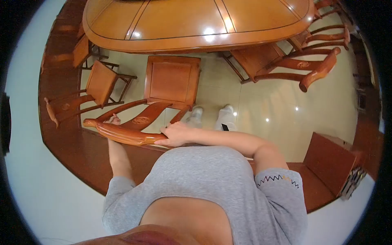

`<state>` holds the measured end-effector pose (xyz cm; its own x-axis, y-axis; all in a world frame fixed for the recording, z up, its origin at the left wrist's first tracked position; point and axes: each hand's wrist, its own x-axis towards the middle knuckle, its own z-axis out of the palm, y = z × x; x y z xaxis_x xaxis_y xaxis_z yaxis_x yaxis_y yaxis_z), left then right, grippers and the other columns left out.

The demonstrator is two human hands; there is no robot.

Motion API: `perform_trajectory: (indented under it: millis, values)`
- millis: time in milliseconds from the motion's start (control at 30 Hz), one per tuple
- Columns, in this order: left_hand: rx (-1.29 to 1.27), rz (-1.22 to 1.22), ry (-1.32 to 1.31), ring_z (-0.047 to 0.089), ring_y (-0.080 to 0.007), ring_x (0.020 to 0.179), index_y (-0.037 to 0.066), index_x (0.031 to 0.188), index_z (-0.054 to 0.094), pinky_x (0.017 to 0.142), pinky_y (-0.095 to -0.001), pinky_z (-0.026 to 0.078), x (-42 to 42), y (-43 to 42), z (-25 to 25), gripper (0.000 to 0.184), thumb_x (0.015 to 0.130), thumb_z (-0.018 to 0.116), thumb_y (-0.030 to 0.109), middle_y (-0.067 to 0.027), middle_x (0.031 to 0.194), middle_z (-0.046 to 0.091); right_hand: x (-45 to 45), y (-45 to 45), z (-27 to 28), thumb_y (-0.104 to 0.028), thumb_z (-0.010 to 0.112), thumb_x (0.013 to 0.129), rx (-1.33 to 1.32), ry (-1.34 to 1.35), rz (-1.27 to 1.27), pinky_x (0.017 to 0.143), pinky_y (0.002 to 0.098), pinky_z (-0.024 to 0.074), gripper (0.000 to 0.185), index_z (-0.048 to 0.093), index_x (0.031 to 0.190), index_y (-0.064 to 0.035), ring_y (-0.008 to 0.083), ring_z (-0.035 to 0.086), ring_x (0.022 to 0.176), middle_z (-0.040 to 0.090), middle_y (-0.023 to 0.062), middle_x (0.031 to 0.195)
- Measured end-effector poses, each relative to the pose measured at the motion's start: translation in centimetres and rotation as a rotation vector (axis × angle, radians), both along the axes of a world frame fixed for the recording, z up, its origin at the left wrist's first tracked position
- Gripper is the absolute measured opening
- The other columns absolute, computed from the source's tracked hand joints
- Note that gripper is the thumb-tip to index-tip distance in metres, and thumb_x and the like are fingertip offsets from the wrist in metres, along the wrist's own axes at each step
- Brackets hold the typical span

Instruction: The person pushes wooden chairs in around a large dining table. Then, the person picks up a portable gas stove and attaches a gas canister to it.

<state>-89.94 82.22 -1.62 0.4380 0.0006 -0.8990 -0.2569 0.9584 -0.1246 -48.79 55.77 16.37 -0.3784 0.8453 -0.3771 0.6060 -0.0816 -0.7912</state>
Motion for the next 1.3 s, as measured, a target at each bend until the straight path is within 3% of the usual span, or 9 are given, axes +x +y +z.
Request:
perform_trajectory:
  millis: [67, 300, 533, 567, 600, 733, 800, 1067, 1300]
  values:
    - [0.133, 0.031, 0.171, 0.056, -0.0144, 0.071, 0.005, 0.103, 0.049, 0.062, -0.0295, 0.044, 3.5, -8.3, -2.6, 0.031, 0.088, 0.055, 0.032, -0.0033, 0.074, 0.055, 2.9, -1.6, 0.4, -0.065, 0.041, 0.086, -0.059, 0.055, 0.069, 0.082, 0.0459, 0.0466, 0.072, 0.059, 0.109, 0.0001, 0.0393, 0.059, 0.096, 0.059, 0.026, 0.103]
    - [0.511, 0.059, 0.623, 0.057, -0.0148, 0.067, 0.006, 0.1, 0.052, 0.057, -0.0299, 0.044, 17.5, -33.5, -13.3, 0.027, 0.087, 0.055, 0.03, -0.0042, 0.069, 0.054, 20.6, -7.8, -1.8, -0.045, 0.059, 0.083, -0.01, -0.254, 0.028, 0.075, 0.0457, 0.05, 0.052, 0.058, 0.105, 0.0016, 0.0358, 0.063, 0.088, 0.065, 0.0218, 0.093]
    - [1.393, -1.223, 0.603, 0.051, -0.0204, 0.045, 0.007, 0.073, 0.056, 0.04, -0.0327, 0.041, 37.4, -34.8, -14.6, 0.02, 0.082, 0.055, 0.024, -0.0075, 0.062, 0.055, 37.9, -12.8, 0.8, -0.039, 0.058, 0.085, 0.125, -0.534, -0.461, 0.079, 0.0439, 0.0489, 0.042, 0.057, 0.1, 0.0008, 0.0357, 0.062, 0.091, 0.064, 0.0207, 0.097]
    - [1.393, -1.221, 0.597, 0.051, -0.0204, 0.045, 0.007, 0.073, 0.056, 0.04, -0.0327, 0.041, 35.6, -34.1, -20.2, 0.02, 0.082, 0.055, 0.024, -0.0075, 0.062, 0.055, 40.1, -12.8, 2.2, -0.036, 0.06, 0.085, 0.05, -0.559, -0.489, 0.081, 0.0424, 0.0482, 0.042, 0.058, 0.105, 0.0008, 0.035, 0.061, 0.093, 0.063, 0.0204, 0.1]
    - [0.722, -0.984, 0.682, 0.054, -0.02, 0.048, 0.006, 0.071, 0.058, 0.043, -0.0337, 0.043, 42.6, -30.3, -9.2, 0.022, 0.082, 0.053, 0.024, -0.0089, 0.066, 0.057, 42.0, -13.0, 2.7, -0.036, 0.06, 0.085, 0.047, -0.564, -0.49, 0.081, 0.0424, 0.0482, 0.042, 0.058, 0.105, 0.0008, 0.035, 0.061, 0.093, 0.063, 0.0204, 0.1]
    - [0.631, -0.559, 0.551, 0.058, -0.0192, 0.054, 0.004, 0.089, 0.058, 0.042, -0.0337, 0.044, 50.8, -22.9, -7.6, 0.02, 0.084, 0.053, 0.022, -0.0093, 0.078, 0.061, 48.7, -13.5, 2.5, -0.029, 0.062, 0.084, 0.07, -0.605, -0.769, 0.082, 0.04, 0.0481, 0.038, 0.059, 0.105, 0.002, 0.0336, 0.061, 0.095, 0.063, 0.02, 0.103]
    - [0.628, -0.583, 0.5, 0.059, -0.0189, 0.056, 0.003, 0.097, 0.056, 0.044, -0.0346, 0.046, 55.6, -20.1, -7.0, 0.023, 0.085, 0.052, 0.022, -0.0086, 0.079, 0.061, 51.4, -14.4, 1.1, -0.026, 0.062, 0.085, 0.264, -0.746, -0.872, 0.077, 0.0386, 0.0502, 0.033, 0.061, 0.099, 0.0032, 0.0311, 0.065, 0.087, 0.065, 0.0191, 0.096]
    - [0.504, -0.861, 0.118, 0.061, -0.0211, 0.063, 0.004, 0.115, 0.052, 0.058, -0.0362, 0.052, 77.0, -19.4, -5.7, 0.037, 0.087, 0.052, 0.029, -0.01, 0.084, 0.061, 54.9, -12.4, 1.3, -0.017, 0.062, 0.086, 0.47, -0.334, -1.401, 0.054, 0.0302, 0.0467, 0.016, 0.063, 0.082, -0.0012, 0.0193, 0.061, 0.057, 0.062, 0.0121, 0.066]
    - [0.334, -1.183, -0.195, 0.062, -0.0211, 0.07, 0.003, 0.109, 0.053, 0.064, -0.0345, 0.049, 88.4, -28.2, 1.4, 0.048, 0.09, 0.049, 0.048, -0.0105, 0.087, 0.062, 56.9, -13.9, 2.3, -0.014, 0.061, 0.085, 0.381, -0.183, -1.314, 0.056, 0.0301, 0.0471, 0.013, 0.063, 0.082, -0.0015, 0.0218, 0.062, 0.06, 0.062, 0.0134, 0.068]
